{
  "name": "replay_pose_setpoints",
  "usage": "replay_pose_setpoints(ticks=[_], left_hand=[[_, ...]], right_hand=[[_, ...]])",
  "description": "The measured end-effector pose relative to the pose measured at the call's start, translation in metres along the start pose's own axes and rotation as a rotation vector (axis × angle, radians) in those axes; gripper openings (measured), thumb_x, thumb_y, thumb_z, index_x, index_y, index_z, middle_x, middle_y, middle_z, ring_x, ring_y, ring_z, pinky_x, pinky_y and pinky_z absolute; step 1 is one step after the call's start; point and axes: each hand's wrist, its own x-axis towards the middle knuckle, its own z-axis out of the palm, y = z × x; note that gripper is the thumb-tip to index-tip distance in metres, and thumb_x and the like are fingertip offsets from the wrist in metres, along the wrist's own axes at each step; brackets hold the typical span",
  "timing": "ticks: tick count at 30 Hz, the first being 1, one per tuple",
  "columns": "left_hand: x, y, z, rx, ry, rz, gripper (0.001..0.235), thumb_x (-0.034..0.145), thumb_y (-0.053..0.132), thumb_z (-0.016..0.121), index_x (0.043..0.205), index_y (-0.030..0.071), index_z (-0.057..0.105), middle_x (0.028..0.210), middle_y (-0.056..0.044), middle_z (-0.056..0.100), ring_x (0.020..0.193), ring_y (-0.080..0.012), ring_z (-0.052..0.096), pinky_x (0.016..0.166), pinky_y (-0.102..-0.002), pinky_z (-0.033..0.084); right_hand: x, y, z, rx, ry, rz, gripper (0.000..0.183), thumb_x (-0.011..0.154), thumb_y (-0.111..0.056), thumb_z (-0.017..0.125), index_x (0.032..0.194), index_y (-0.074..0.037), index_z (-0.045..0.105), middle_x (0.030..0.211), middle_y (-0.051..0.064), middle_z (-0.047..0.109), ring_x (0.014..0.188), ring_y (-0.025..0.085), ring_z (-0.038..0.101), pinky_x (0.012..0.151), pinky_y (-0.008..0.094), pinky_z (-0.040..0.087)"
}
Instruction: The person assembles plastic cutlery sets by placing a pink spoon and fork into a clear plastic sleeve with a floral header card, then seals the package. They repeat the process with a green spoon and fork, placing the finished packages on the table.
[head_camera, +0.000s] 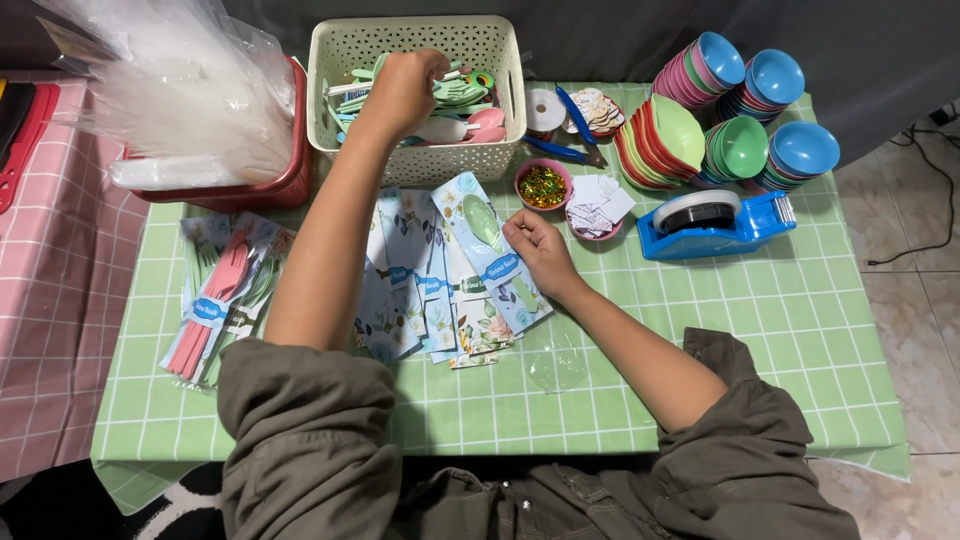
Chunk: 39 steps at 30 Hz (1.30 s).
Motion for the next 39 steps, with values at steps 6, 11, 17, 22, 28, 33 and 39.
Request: replay_pose_setpoints(ticks=[6, 11, 17, 22, 28, 33, 39], left_hand=[[0.024, -0.050, 0.035, 0.416, -0.129, -0.054, 0.065, 0.060, -0.025, 0.043, 0.113, 0.002, 0.068, 0.081, -0.025, 0.065, 0.062, -0.0419, 0.062, 0.044, -0.049, 0.048], [0.031, -0.072, 0.051, 0.675, -0.159, 0.012, 0.042, 0.066, -0.023, 0.052, 0.094, 0.005, 0.068, 0.080, -0.011, 0.068, 0.085, -0.0346, 0.063, 0.048, -0.046, 0.057], [0.024, -0.058, 0.037, 0.925, -0.116, 0.032, 0.027, 0.075, -0.007, 0.068, 0.093, 0.011, 0.077, 0.087, -0.006, 0.071, 0.087, -0.0285, 0.066, 0.059, -0.041, 0.061], [0.015, -0.040, 0.012, 0.631, 0.365, 0.168, 0.024, 0.068, -0.004, 0.069, 0.080, 0.005, 0.050, 0.074, -0.013, 0.061, 0.065, -0.0361, 0.053, 0.041, -0.048, 0.042], [-0.036, 0.060, -0.059, 0.061, 0.468, 0.227, 0.033, 0.085, -0.008, 0.077, 0.093, 0.006, 0.048, 0.081, -0.009, 0.058, 0.069, -0.0228, 0.056, 0.058, -0.035, 0.040], [-0.095, 0.109, -0.076, -0.399, 0.441, -0.018, 0.066, 0.092, -0.003, 0.081, 0.138, 0.013, 0.037, 0.082, -0.004, 0.066, 0.069, -0.0122, 0.065, 0.064, -0.026, 0.060], [-0.173, 0.136, -0.049, -0.986, 0.224, -0.498, 0.076, 0.087, -0.006, 0.075, 0.149, 0.010, 0.034, 0.082, -0.008, 0.064, 0.070, -0.0185, 0.069, 0.064, -0.033, 0.068]], right_hand=[[0.001, 0.001, 0.000, -0.011, -0.002, 0.011, 0.020, 0.102, -0.028, 0.057, 0.088, -0.013, 0.055, 0.071, -0.006, 0.045, 0.064, 0.005, 0.039, 0.060, 0.021, 0.031], [0.003, 0.002, 0.000, -0.016, -0.002, 0.008, 0.019, 0.102, -0.027, 0.057, 0.090, -0.012, 0.056, 0.074, -0.005, 0.048, 0.067, 0.006, 0.042, 0.063, 0.022, 0.035], [0.002, 0.003, 0.000, -0.017, -0.015, -0.011, 0.020, 0.103, -0.026, 0.057, 0.087, -0.014, 0.054, 0.071, -0.007, 0.043, 0.064, 0.004, 0.038, 0.059, 0.021, 0.031], [0.002, 0.001, 0.001, -0.022, -0.005, 0.004, 0.019, 0.102, -0.026, 0.058, 0.087, -0.014, 0.054, 0.072, -0.006, 0.044, 0.066, 0.005, 0.039, 0.062, 0.021, 0.032], [0.001, 0.000, 0.000, -0.036, 0.002, 0.006, 0.019, 0.102, -0.024, 0.058, 0.087, -0.014, 0.055, 0.071, -0.006, 0.045, 0.065, 0.005, 0.040, 0.062, 0.021, 0.032], [0.000, -0.002, 0.001, -0.037, 0.007, 0.013, 0.019, 0.102, -0.026, 0.058, 0.087, -0.014, 0.055, 0.069, -0.007, 0.046, 0.063, 0.004, 0.040, 0.059, 0.021, 0.033], [0.001, 0.009, -0.002, 0.075, -0.005, 0.051, 0.018, 0.104, -0.024, 0.058, 0.091, -0.012, 0.058, 0.068, -0.001, 0.061, 0.058, 0.006, 0.057, 0.054, 0.020, 0.047]])
